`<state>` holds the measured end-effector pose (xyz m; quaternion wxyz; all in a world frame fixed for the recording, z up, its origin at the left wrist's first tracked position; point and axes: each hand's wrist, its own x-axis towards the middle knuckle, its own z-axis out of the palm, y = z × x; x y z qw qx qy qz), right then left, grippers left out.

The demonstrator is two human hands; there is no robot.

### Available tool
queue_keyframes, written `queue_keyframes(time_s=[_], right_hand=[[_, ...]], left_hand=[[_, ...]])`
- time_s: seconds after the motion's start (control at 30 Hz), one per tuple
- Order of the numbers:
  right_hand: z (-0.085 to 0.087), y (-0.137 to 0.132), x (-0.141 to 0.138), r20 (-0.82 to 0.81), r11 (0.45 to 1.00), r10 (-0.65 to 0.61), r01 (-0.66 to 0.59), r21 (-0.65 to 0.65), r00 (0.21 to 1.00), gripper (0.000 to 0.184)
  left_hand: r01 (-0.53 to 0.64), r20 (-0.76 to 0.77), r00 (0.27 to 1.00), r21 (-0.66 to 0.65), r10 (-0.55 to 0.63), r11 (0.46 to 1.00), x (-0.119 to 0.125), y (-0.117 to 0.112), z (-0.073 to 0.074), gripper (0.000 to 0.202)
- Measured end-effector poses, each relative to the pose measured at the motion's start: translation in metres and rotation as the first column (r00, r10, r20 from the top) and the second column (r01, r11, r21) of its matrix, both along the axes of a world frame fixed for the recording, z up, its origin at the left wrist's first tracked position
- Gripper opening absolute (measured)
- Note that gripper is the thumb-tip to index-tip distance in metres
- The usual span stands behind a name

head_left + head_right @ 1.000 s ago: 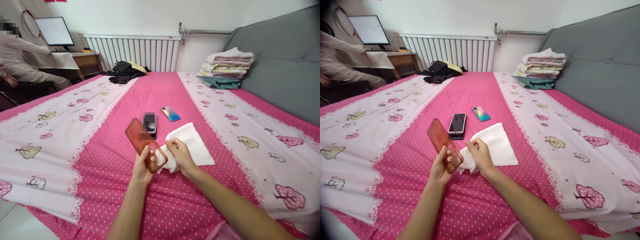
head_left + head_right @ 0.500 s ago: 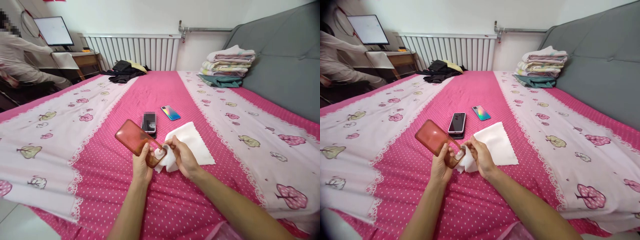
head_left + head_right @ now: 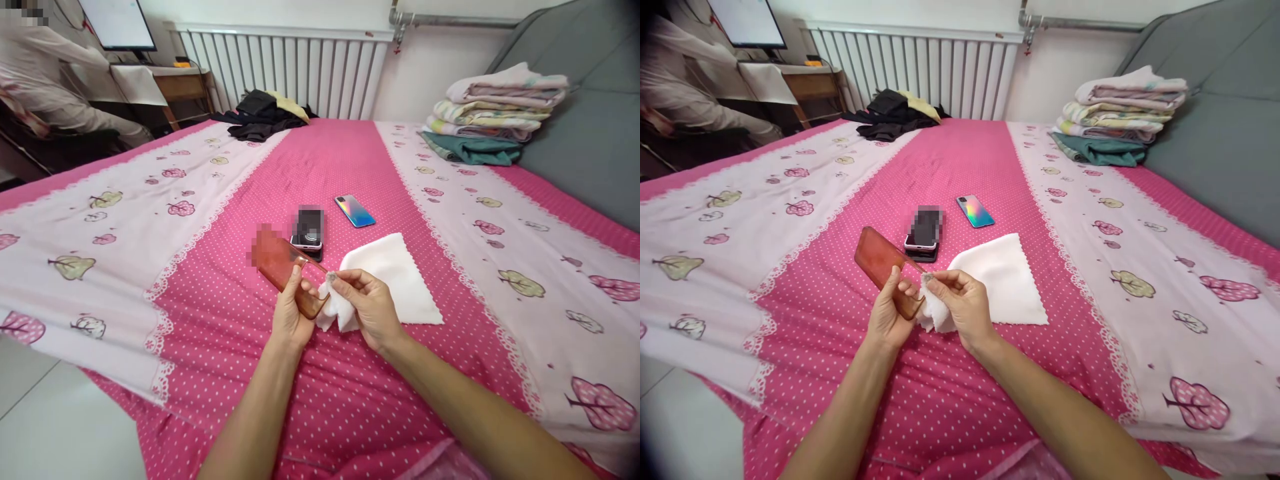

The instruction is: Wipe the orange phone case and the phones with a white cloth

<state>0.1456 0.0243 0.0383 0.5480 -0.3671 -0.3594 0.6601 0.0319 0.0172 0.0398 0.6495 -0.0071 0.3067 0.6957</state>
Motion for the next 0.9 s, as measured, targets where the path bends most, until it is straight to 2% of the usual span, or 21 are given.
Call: queue_keyframes(time_s=[0.17,0.4,0.53,0.67,0.9], right_hand=[[0.005,-0.003,0.002,0.041,1.000,0.025,-0.025,0.003,0.999,0.021],[0.008,-0.002,0.005,0.058,0.998,0.066,-0.066,0.008,0.996,0.019],[0.010,0.001,0.009,0.052,0.997,0.069,-0.071,0.024,0.996,0.018],[0.011,0.006,0.012,0.046,0.998,0.052,-0.054,0.033,0.998,0.020],[0.012,0.017,0.017,0.033,0.996,-0.077,0.076,0.040,0.996,0.024]], left_hand=[[0.108,-0.016,0.994,-0.011,-0.108,0.994,-0.005,0.000,0.000,0.017],[0.158,-0.127,0.980,0.049,-0.151,0.986,-0.005,-0.003,0.000,0.024],[0.283,-0.254,0.927,-0.010,-0.276,0.959,0.001,-0.007,0.001,0.033],[0.349,-0.357,0.876,0.007,-0.324,0.937,0.005,-0.010,0.001,0.032],[0.489,-0.439,0.776,-0.035,-0.453,0.871,0.005,-0.015,-0.003,0.028]])
